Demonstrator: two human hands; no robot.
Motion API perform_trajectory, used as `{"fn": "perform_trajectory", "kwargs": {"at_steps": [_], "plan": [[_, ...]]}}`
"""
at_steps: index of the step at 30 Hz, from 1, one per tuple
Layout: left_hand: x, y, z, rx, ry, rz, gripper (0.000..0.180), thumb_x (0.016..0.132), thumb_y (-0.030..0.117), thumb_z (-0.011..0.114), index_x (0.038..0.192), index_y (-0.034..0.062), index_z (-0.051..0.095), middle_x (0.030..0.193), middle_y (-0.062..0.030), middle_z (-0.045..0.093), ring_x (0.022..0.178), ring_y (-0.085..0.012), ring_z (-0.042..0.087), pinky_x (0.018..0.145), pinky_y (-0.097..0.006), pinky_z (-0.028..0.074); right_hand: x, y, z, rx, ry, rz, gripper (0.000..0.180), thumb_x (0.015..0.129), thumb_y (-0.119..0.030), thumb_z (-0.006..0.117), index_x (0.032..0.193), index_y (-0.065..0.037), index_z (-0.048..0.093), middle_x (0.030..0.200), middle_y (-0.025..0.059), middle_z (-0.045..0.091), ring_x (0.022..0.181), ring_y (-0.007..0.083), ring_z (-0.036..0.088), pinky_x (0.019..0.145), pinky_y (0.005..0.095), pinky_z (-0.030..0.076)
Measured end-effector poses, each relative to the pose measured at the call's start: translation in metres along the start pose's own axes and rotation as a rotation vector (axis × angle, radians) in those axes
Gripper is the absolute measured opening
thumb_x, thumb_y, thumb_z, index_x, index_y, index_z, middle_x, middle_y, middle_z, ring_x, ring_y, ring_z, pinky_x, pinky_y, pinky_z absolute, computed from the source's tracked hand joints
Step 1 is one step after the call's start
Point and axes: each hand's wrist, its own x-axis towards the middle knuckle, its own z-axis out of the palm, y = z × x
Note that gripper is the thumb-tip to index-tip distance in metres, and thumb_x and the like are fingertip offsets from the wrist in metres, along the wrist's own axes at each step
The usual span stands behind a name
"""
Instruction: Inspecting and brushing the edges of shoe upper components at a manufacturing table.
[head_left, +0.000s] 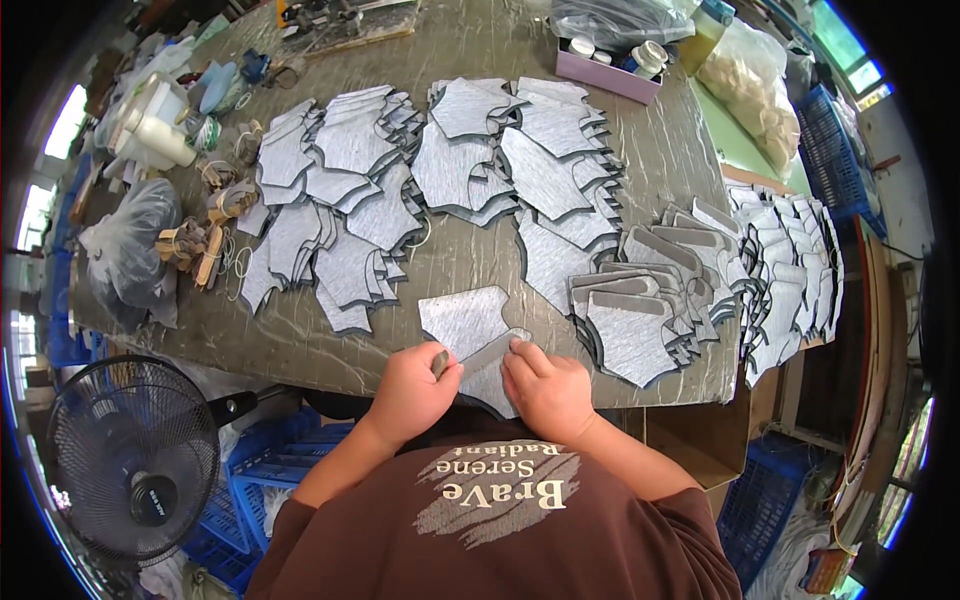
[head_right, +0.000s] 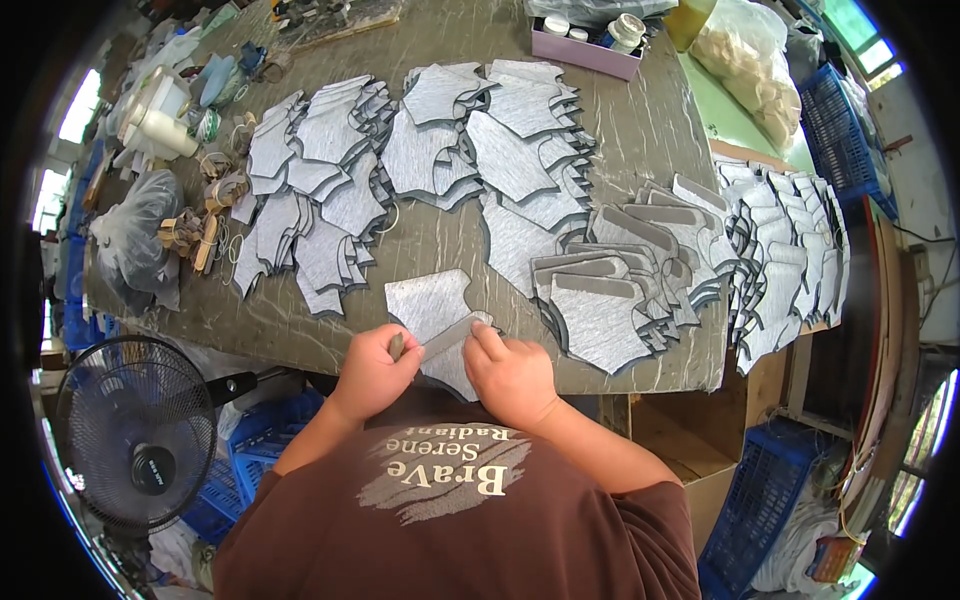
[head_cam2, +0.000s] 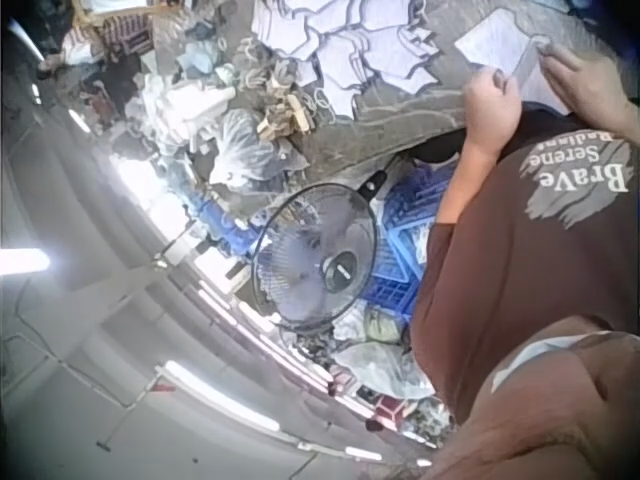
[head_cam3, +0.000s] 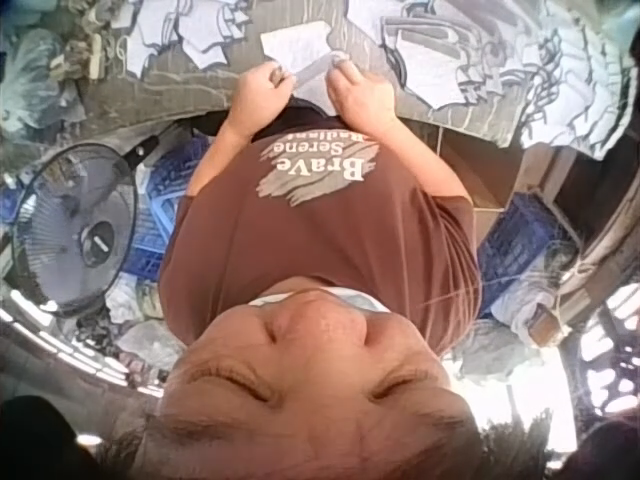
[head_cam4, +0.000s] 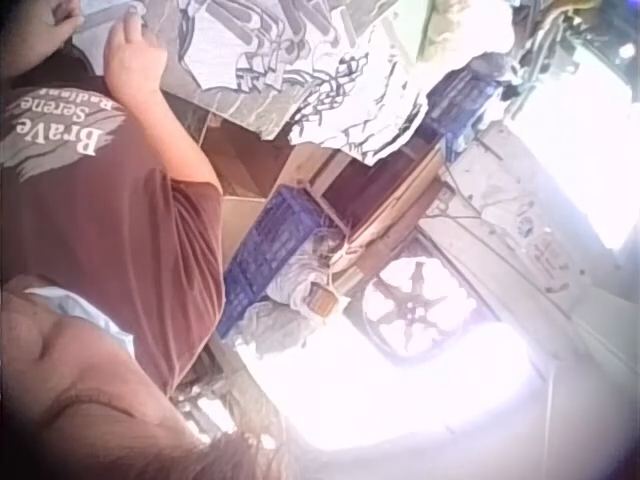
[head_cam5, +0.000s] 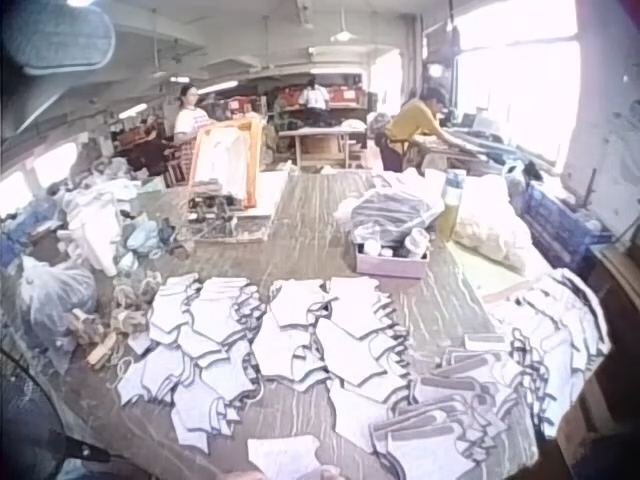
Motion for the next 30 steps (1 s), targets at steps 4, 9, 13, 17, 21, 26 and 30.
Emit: {"fn": "perform_trajectory", "kwargs": {"at_steps": [4, 9, 13, 17, 21, 26, 30], "plan": [[0.001, 0.008, 0.004, 0.258, 0.049, 0.206, 0.011, 0.076, 0.009, 0.064, 0.078, -0.0012, 0.059, 0.067, -0.0169, 0.057, 0.063, -0.0344, 0.057, 0.057, -0.041, 0.044, 0.000, -0.001, -0.002, 0.016, -0.016, 0.055, 0.016, 0.072, -0.013, 0.068, 0.084, -0.009, 0.059, 0.098, 0.0041, 0.062, 0.058, 0.0195, 0.059, 0.051, 0.0312, 0.047], [0.000, 0.010, 0.004, 0.368, 0.031, 0.290, 0.011, 0.076, 0.007, 0.064, 0.081, -0.0007, 0.058, 0.071, -0.0176, 0.057, 0.068, -0.0380, 0.056, 0.060, -0.043, 0.044, -0.002, -0.001, -0.006, 0.091, 0.044, 0.124, 0.020, 0.073, -0.013, 0.069, 0.089, -0.009, 0.057, 0.097, 0.0044, 0.061, 0.058, 0.0209, 0.060, 0.050, 0.0316, 0.047], [0.000, 0.000, 0.001, 0.093, 0.028, 0.298, 0.006, 0.080, 0.002, 0.060, 0.081, -0.0006, 0.055, 0.073, -0.0126, 0.058, 0.064, -0.0241, 0.056, 0.058, -0.034, 0.045, -0.006, 0.001, -0.009, 0.240, 0.218, 0.258, 0.046, 0.073, -0.017, 0.074, 0.112, -0.006, 0.053, 0.089, 0.0068, 0.059, 0.061, 0.0251, 0.060, 0.051, 0.0325, 0.048], [-0.001, 0.007, 0.002, -0.276, -0.025, 0.197, 0.005, 0.086, 0.002, 0.056, 0.083, 0.0012, 0.052, 0.079, -0.0085, 0.063, 0.060, -0.0126, 0.056, 0.056, -0.027, 0.046, -0.001, -0.001, -0.025, 0.354, 0.100, 0.494, 0.057, 0.071, -0.011, 0.077, 0.122, -0.004, 0.052, 0.074, 0.0046, 0.056, 0.059, 0.0164, 0.053, 0.055, 0.0276, 0.044], [0.025, 0.002, -0.001, -0.366, 0.031, 0.073, 0.014, 0.088, 0.003, 0.055, 0.100, 0.0015, 0.049, 0.089, -0.0097, 0.067, 0.058, -0.0090, 0.056, 0.053, -0.022, 0.047, -0.003, 0.020, -0.061, 0.483, 0.082, 0.685, 0.041, 0.076, -0.011, 0.069, 0.115, -0.007, 0.059, 0.078, 0.0139, 0.063, 0.066, 0.0247, 0.061, 0.063, 0.0331, 0.049], [0.021, 0.013, 0.000, -0.565, -0.066, 0.035, 0.022, 0.091, 0.014, 0.058, 0.107, 0.0012, 0.051, 0.084, -0.0077, 0.064, 0.055, -0.0079, 0.054, 0.050, -0.019, 0.044, 0.003, 0.045, -0.101, -0.228, 0.330, 0.581, 0.033, 0.078, -0.009, 0.065, 0.111, -0.007, 0.060, 0.085, 0.0146, 0.063, 0.072, 0.0312, 0.063, 0.065, 0.0370, 0.050], [0.025, 0.018, 0.013, -0.128, -0.010, 0.592, 0.057, 0.085, 0.038, 0.064, 0.120, -0.0022, 0.046, 0.097, -0.0125, 0.055, 0.067, -0.0142, 0.057, 0.059, -0.029, 0.048, 0.017, 0.004, -0.072, 0.532, 0.023, 0.460, 0.011, 0.075, -0.007, 0.067, 0.086, -0.004, 0.066, 0.081, 0.0126, 0.064, 0.074, 0.0313, 0.063, 0.066, 0.0355, 0.051]]}}
